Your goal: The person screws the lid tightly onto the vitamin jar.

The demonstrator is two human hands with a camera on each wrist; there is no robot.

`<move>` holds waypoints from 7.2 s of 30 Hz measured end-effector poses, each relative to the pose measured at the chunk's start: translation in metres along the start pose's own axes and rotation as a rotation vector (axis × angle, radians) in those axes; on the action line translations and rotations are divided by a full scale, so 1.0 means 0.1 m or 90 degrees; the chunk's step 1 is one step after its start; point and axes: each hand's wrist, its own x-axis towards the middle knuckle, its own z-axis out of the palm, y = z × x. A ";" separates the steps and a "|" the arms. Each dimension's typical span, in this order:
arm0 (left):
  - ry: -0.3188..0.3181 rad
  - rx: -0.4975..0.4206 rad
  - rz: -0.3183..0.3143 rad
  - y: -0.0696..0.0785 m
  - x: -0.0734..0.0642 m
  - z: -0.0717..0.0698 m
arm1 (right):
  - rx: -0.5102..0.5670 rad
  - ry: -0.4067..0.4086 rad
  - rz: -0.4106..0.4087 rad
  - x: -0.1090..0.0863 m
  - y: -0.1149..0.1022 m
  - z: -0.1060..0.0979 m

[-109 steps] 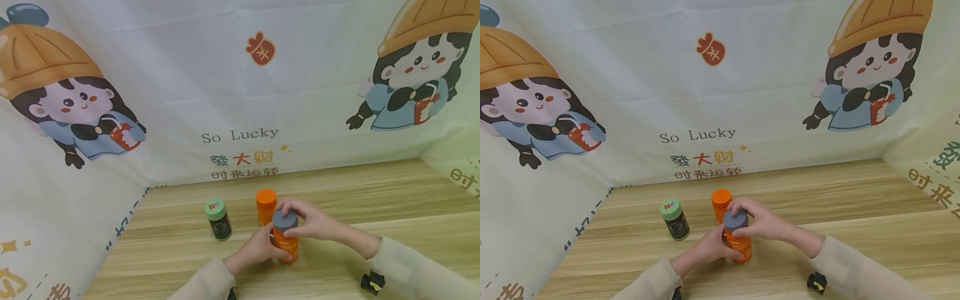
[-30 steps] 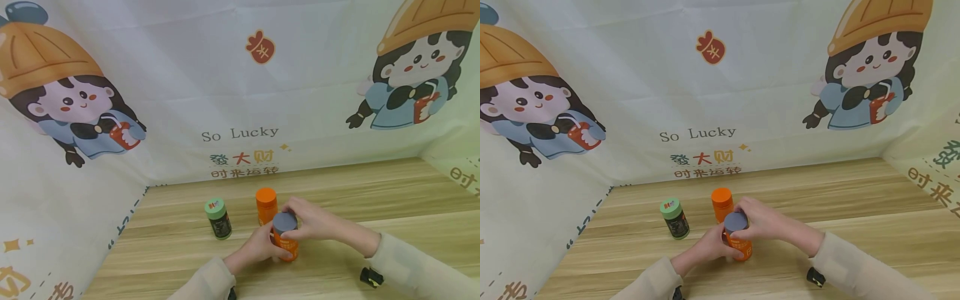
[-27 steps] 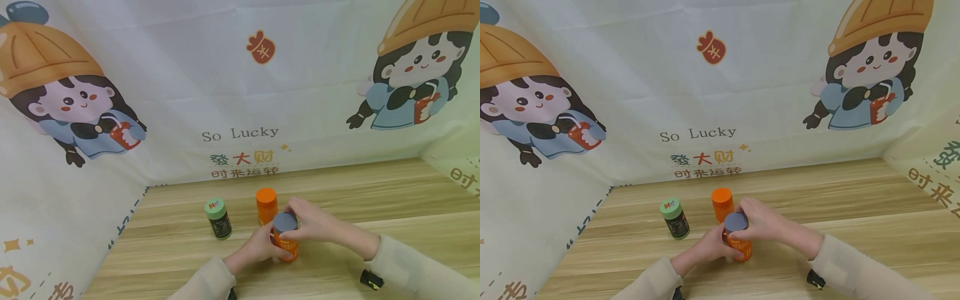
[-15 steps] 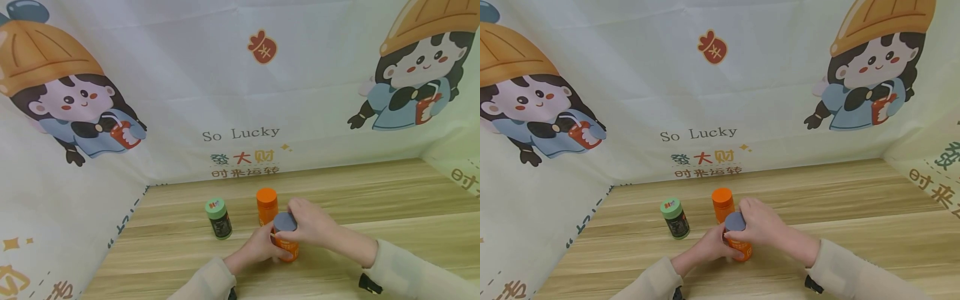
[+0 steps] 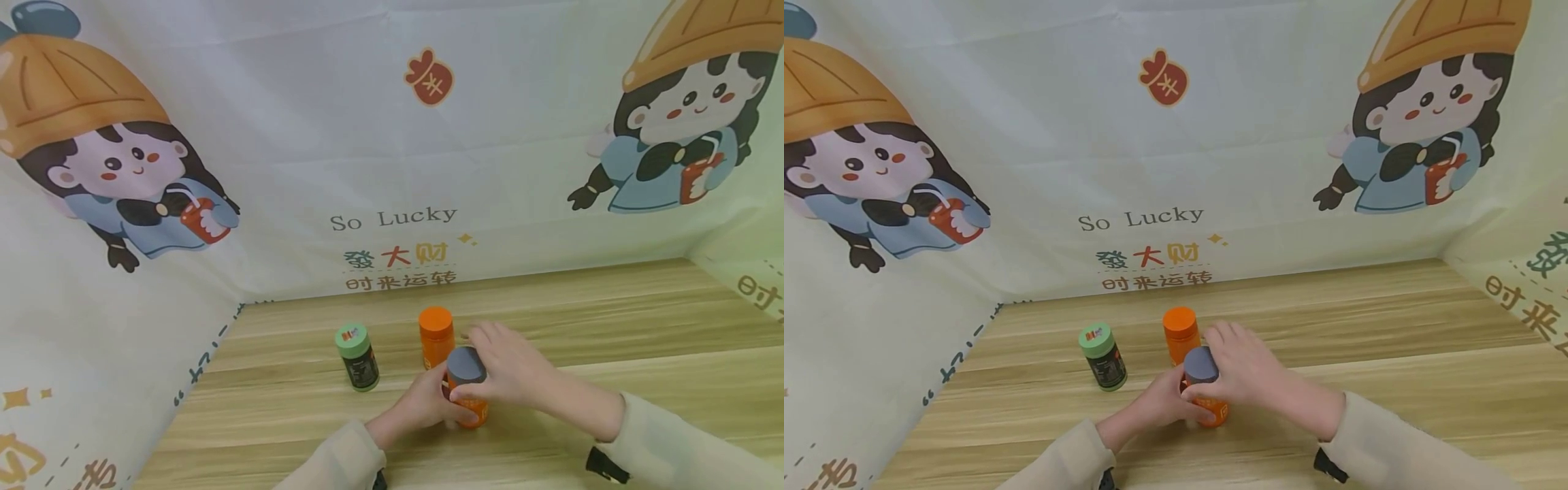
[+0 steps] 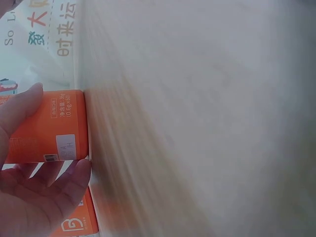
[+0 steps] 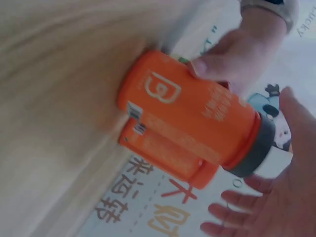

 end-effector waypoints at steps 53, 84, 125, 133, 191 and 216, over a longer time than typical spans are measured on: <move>-0.006 -0.009 -0.005 -0.01 -0.02 0.01 | 0.182 -0.147 -0.100 0.10 0.15 -0.22; 0.002 -0.008 0.019 -0.01 -0.03 0.04 | 0.002 -0.009 0.097 0.09 -0.08 -0.03; 0.000 -0.002 0.013 -0.01 -0.02 0.02 | 0.274 -0.237 -0.206 0.10 0.32 -0.29; -0.001 -0.009 0.009 0.00 -0.02 0.02 | 0.229 -0.215 -0.131 0.10 0.24 -0.26; -0.001 0.000 0.014 0.00 -0.02 0.03 | 0.262 -0.215 -0.159 0.13 0.23 -0.21; 0.019 0.022 0.037 0.01 -0.04 0.03 | 0.156 -0.181 -0.237 0.07 0.21 -0.18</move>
